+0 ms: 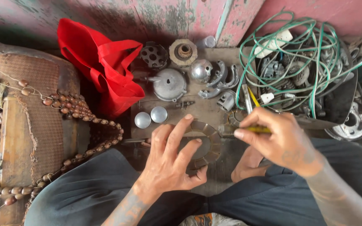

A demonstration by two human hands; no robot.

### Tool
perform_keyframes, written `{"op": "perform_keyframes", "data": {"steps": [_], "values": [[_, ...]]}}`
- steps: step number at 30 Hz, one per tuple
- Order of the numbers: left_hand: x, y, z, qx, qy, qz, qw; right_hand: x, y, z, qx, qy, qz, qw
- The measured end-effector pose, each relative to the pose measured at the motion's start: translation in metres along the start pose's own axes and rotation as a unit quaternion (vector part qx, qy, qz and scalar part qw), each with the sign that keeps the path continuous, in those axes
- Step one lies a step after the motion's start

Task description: Cleaning and inspecting motorcycle clutch plates and engine components using a wire brush and a small tool.

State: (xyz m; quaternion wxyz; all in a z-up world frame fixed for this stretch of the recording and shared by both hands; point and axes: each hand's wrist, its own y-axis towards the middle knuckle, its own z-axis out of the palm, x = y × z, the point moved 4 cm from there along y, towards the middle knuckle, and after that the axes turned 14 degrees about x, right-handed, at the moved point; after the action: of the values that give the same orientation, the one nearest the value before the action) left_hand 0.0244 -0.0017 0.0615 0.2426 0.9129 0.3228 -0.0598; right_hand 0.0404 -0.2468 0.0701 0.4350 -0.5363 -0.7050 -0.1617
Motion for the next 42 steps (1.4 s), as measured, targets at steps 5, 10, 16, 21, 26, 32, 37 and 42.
{"op": "perform_keyframes", "data": {"steps": [5, 10, 16, 21, 26, 32, 37, 42], "values": [[0.009, -0.004, 0.000, -0.004, -0.037, -0.027, 0.999, -0.021, 0.007, -0.027, -0.060, -0.135, 0.090, 0.985], [0.013, -0.005, 0.005, -0.026, -0.045, -0.031, 0.998, -0.008, -0.002, -0.015, -0.073, 0.002, 0.073, 0.995], [0.006, -0.004, 0.016, -0.005, -0.066, -0.018, 0.998, -0.008, 0.006, 0.020, -0.008, 0.164, 0.039, 0.986], [0.002, -0.009, 0.026, -0.018, -0.139, -0.033, 0.990, 0.004, 0.014, 0.057, 0.049, 0.381, -0.062, 0.921], [0.004, -0.004, 0.016, -0.055, -0.358, -0.068, 0.930, -0.022, 0.018, 0.049, 0.011, 0.393, -0.046, 0.918], [0.006, -0.003, 0.042, 0.020, -0.883, -0.113, 0.456, -0.017, 0.019, 0.040, 0.039, 0.397, -0.070, 0.914], [-0.008, -0.014, 0.048, 0.069, -0.955, -0.118, 0.264, 0.003, 0.016, 0.036, 0.091, 0.358, -0.041, 0.928], [-0.003, -0.010, 0.031, 0.055, -0.921, -0.091, 0.374, 0.016, 0.005, 0.021, 0.025, 0.311, -0.008, 0.950]]}}
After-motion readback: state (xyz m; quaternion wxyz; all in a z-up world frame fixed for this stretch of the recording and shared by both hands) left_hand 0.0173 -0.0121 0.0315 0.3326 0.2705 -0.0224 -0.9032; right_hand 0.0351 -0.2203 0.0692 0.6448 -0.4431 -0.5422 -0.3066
